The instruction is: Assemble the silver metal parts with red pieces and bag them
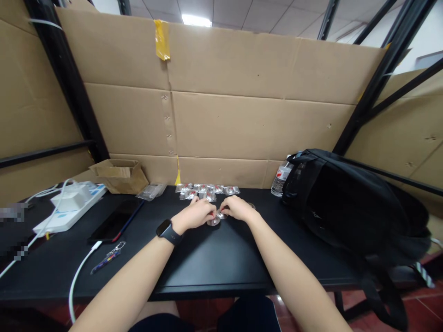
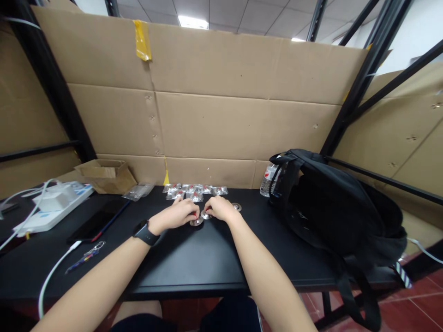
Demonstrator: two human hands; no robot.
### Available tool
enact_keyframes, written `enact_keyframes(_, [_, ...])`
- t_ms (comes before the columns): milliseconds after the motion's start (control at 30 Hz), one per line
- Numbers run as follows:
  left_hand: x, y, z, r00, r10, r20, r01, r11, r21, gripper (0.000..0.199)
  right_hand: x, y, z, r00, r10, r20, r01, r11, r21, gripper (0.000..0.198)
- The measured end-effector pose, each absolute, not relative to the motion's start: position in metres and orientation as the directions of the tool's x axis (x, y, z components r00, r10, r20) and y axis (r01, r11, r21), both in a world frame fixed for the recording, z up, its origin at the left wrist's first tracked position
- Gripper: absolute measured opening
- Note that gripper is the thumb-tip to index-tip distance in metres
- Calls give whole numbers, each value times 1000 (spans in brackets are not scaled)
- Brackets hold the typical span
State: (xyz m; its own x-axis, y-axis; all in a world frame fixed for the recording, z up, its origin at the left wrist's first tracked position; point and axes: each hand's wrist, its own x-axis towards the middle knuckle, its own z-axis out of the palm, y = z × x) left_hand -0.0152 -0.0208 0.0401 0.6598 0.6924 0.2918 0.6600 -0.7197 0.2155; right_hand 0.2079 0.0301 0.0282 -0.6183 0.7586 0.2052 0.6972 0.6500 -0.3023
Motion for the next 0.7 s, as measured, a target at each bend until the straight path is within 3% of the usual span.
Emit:
enact_keyframes(200, [-27, -5, 35, 483, 797, 363, 755, -589, 289, 13, 210, 28, 29, -541, 811, 224, 752, 585, -303, 6])
enact_keyframes(367, [-28, 0, 31, 346, 858, 381, 831, -468, 301, 17, 208, 29, 25, -576, 745, 336, 665, 666, -338, 5])
enact_keyframes(533, [-27, 6, 27, 266, 870, 415, 825, -428, 368, 17, 197, 31, 30, -418, 705, 573, 460, 708, -536, 11])
enact_keyframes(600, [-27, 9, 26, 237, 856, 460, 790, -445, 422, 16, 191, 29, 32, -318, 759, 568, 378, 651, -658, 15])
enact_keyframes(700, [-26, 14, 24, 199, 814, 546, 706, -505, 497, 15, 179, 23, 32, -279, 850, 446, 164, 500, -850, 25])
